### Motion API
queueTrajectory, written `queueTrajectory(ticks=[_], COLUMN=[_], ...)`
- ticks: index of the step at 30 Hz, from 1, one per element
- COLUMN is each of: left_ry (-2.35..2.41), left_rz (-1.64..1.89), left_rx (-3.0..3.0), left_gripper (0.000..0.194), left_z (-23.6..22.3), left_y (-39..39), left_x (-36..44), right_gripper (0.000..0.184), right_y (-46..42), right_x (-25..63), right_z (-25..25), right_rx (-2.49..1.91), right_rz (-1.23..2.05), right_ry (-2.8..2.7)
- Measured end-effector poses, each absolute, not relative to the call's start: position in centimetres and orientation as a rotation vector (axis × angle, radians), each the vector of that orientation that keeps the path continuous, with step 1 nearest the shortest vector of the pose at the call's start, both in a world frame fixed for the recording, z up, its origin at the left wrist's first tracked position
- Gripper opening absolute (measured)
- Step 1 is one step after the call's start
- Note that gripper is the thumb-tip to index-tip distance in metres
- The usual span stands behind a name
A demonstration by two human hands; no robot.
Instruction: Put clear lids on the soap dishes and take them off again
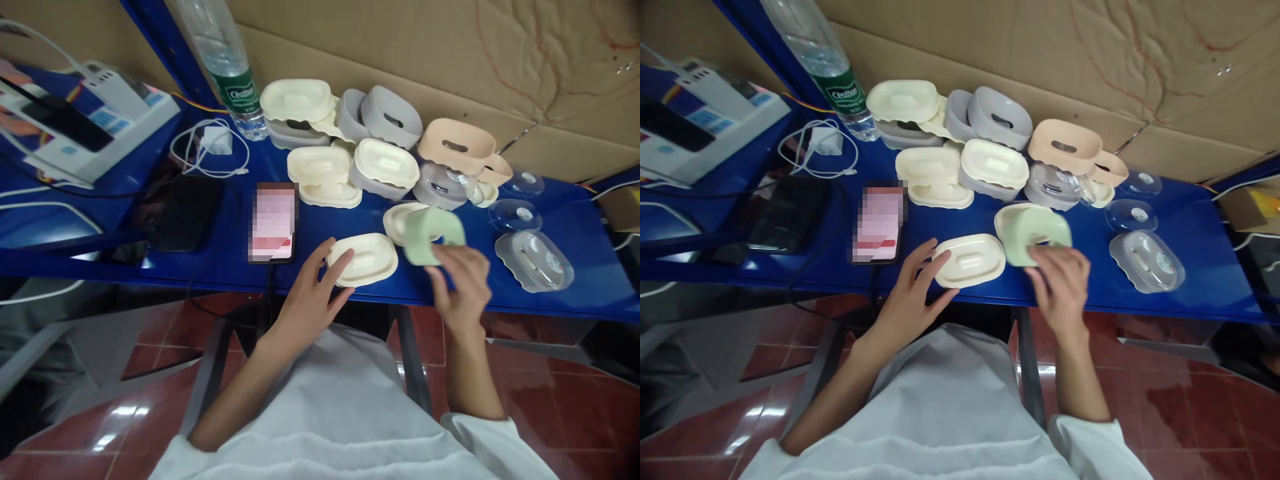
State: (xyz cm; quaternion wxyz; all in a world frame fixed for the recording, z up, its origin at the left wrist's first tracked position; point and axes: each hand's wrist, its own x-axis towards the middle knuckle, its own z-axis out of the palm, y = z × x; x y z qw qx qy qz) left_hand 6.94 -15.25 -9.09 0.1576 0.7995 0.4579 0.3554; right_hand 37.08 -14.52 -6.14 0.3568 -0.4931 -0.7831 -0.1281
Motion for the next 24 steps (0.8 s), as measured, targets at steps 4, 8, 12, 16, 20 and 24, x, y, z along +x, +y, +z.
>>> queueTrajectory(ticks=[4,8,12,16,20,24], left_ry=[1.279,1.283,1.282,1.257,1.226,1.216], left_rz=[1.025,0.946,0.920,0.956,1.010,1.004], left_rx=[2.245,2.375,2.433,2.434,2.433,2.447], left_gripper=[0.079,0.063,0.053,0.048,0.044,0.040], left_z=[-8.9,-9.2,-9.3,-9.1,-8.7,-8.6], left_y=[-15.4,-15.6,-15.6,-15.4,-15.1,-14.8], left_x=[6.3,5.6,5.5,5.9,6.2,6.5], right_gripper=[0.033,0.030,0.033,0.035,0.041,0.046], right_y=[-14.5,-14.5,-15.2,-15.5,-15.1,-14.2], right_x=[30.8,28.2,27.8,28.6,30.1,31.6], right_z=[-5.3,-5.8,-6.7,-7.0,-7.1,-7.1], right_rx=[-1.145,-1.087,-1.064,-1.053,-1.112,-1.125], right_rz=[-0.118,-0.087,-0.128,-0.083,-0.071,0.008], right_ry=[-2.368,-2.476,-2.475,-2.425,-2.408,-2.421])
